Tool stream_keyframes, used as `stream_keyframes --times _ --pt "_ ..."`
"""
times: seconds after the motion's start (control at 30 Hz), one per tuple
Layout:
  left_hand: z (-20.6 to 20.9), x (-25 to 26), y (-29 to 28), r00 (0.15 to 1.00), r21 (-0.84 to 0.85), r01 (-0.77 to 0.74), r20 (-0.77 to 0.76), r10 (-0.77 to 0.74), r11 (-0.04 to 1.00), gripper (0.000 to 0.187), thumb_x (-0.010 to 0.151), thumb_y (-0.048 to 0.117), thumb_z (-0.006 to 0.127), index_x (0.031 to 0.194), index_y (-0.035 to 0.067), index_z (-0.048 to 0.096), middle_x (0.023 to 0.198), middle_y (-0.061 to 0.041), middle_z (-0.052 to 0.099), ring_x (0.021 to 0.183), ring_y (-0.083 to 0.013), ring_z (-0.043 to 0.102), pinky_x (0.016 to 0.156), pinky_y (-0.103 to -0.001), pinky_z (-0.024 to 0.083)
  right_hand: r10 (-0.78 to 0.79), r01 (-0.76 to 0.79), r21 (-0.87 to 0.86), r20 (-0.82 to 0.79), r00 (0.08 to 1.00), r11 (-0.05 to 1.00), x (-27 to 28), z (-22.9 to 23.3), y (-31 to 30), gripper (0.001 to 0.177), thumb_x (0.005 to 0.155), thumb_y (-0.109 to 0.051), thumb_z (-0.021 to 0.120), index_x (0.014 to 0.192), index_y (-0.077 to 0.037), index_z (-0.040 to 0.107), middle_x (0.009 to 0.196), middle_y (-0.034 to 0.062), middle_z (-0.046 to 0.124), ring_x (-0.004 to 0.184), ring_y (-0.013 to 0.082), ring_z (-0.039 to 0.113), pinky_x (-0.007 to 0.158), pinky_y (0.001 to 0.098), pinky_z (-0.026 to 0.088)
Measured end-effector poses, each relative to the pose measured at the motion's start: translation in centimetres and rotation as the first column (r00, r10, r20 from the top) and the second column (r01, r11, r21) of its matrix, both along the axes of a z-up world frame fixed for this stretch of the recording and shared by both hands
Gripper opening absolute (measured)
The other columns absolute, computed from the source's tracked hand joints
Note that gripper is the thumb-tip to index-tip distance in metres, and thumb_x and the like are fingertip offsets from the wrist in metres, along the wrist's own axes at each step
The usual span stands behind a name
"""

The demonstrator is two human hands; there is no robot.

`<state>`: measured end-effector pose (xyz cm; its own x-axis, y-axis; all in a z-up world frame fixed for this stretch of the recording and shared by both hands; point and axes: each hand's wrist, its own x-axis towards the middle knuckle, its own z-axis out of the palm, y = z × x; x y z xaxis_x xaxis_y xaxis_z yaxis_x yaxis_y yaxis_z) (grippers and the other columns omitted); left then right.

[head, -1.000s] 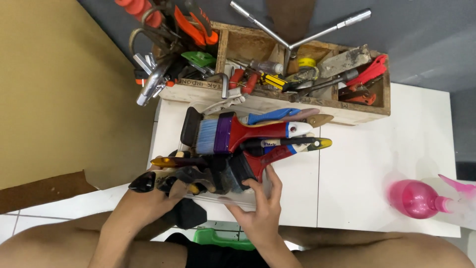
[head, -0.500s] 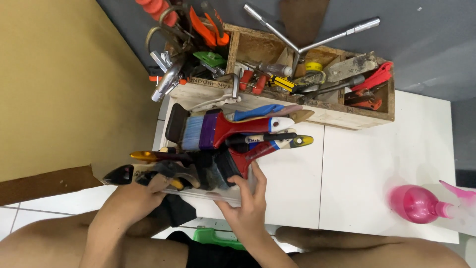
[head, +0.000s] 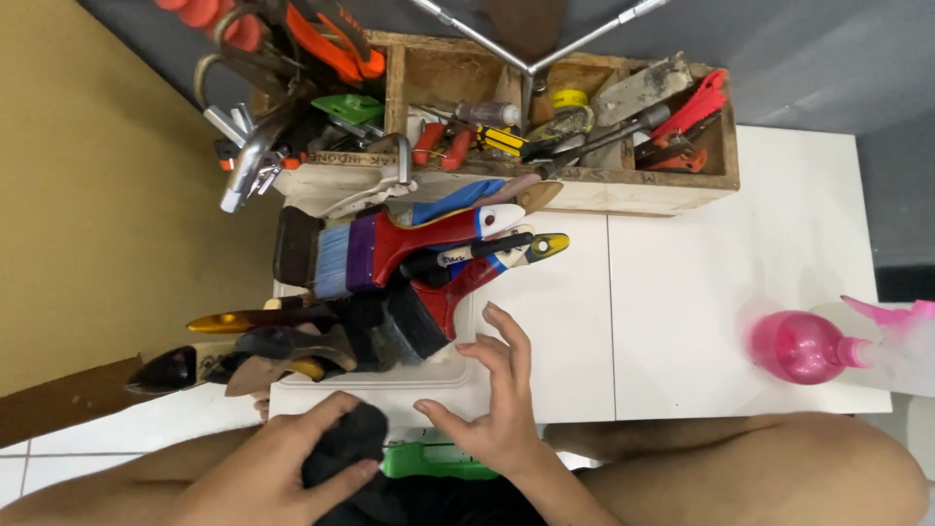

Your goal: The person sits on a small stool and cleans various tools. They first wipe a small metal part with a black cloth. Then, they retrieve a grey socket set case from under a cabinet, open it, and proceed to wipe several metal sockets and bits with the cloth before placing them back into the case.

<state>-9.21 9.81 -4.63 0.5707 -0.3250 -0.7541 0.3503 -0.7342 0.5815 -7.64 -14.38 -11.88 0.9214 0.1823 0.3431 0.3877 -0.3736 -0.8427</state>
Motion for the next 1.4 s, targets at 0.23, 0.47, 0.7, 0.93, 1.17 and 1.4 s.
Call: stream_keyframes --times 0.23,0.47,0.7,0.93,1.17,1.4 --pt "0.4 -0.1 -12.6 0.736 -0.503 -0.397 0.325 0.594 0.768 0.066 0.087 0.024 0.071 0.145 0.01 0.044 0.146 -0.013 0.054 0.135 -0.025 0.054 0.109 -0.034 0.04 0.369 -0.309 0.434 -0.058 0.928 0.846 -0.5 -0.4 -5.6 0.074 0.108 -0.07 0.045 0.139 -0.003 0.043 0.135 0.0271 0.044 0.132 0.0353 0.046 0.104 0.0441 0.048" --pt "-0.3 1.3 -18.0 0.792 -0.637 -0.293 0.255 0.555 0.712 0.079 0.098 0.06 0.021 0.16 0.015 0.005 0.163 -0.018 0.013 0.151 -0.0318 0.024 0.113 -0.044 0.031 -0.246 0.263 0.138 -0.13 0.961 0.955 1.2 -0.4 -5.7 0.021 0.095 -0.015 0.06 0.113 -0.004 0.058 0.113 0.0142 0.061 0.106 0.025 0.06 0.093 0.0354 0.049" --pt "-2.9 2.3 -19.0 0.76 -0.565 -0.352 0.292 0.58 0.746 0.079 0.101 0.04 0.036 0.157 0.005 -0.006 0.168 -0.019 -0.006 0.156 -0.0306 0.0 0.122 -0.045 0.01 -0.179 0.178 -0.023 -0.151 0.972 0.984 2.9 -0.6 -4.8 0.023 0.092 -0.004 0.063 0.114 -0.005 0.057 0.119 0.0137 0.054 0.111 0.0221 0.06 0.096 0.0316 0.049" --pt "-4.4 3.1 -18.6 0.772 -0.534 -0.448 0.173 0.611 0.717 0.078 0.099 0.044 0.034 0.159 0.012 -0.005 0.17 -0.012 -0.006 0.156 -0.0276 0.009 0.118 -0.044 0.024 -0.176 0.174 -0.028 -0.111 0.978 0.984 3.7 -1.3 -4.8 0.016 0.092 -0.008 0.065 0.105 -0.004 0.058 0.108 0.0131 0.06 0.104 0.0242 0.059 0.093 0.033 0.049" --pt "-6.9 3.7 -19.4 0.761 -0.482 -0.244 0.442 0.474 0.841 0.07 0.103 0.042 0.029 0.158 0.006 0.007 0.168 -0.018 0.004 0.156 -0.0301 0.001 0.123 -0.049 0.002 -0.306 0.304 -0.24 0.029 0.951 0.922 2.7 -1.6 -5.8 0.031 0.103 -0.025 0.045 0.125 -0.005 0.051 0.138 0.0184 0.05 0.126 0.0336 0.048 0.107 0.045 0.037" --pt "-8.3 2.9 -19.2 0.662 -0.695 -0.267 0.371 0.651 0.667 0.071 0.104 0.041 0.031 0.157 0.002 0.004 0.17 -0.016 -0.001 0.157 -0.0276 0.008 0.115 -0.034 0.032 -0.086 0.033 -0.568 -0.067 0.994 0.822 1.8 -2.4 -5.3 0.055 0.101 -0.02 0.054 0.151 -0.005 0.039 0.157 0.0139 0.04 0.137 0.0316 0.043 0.111 0.0454 0.037"
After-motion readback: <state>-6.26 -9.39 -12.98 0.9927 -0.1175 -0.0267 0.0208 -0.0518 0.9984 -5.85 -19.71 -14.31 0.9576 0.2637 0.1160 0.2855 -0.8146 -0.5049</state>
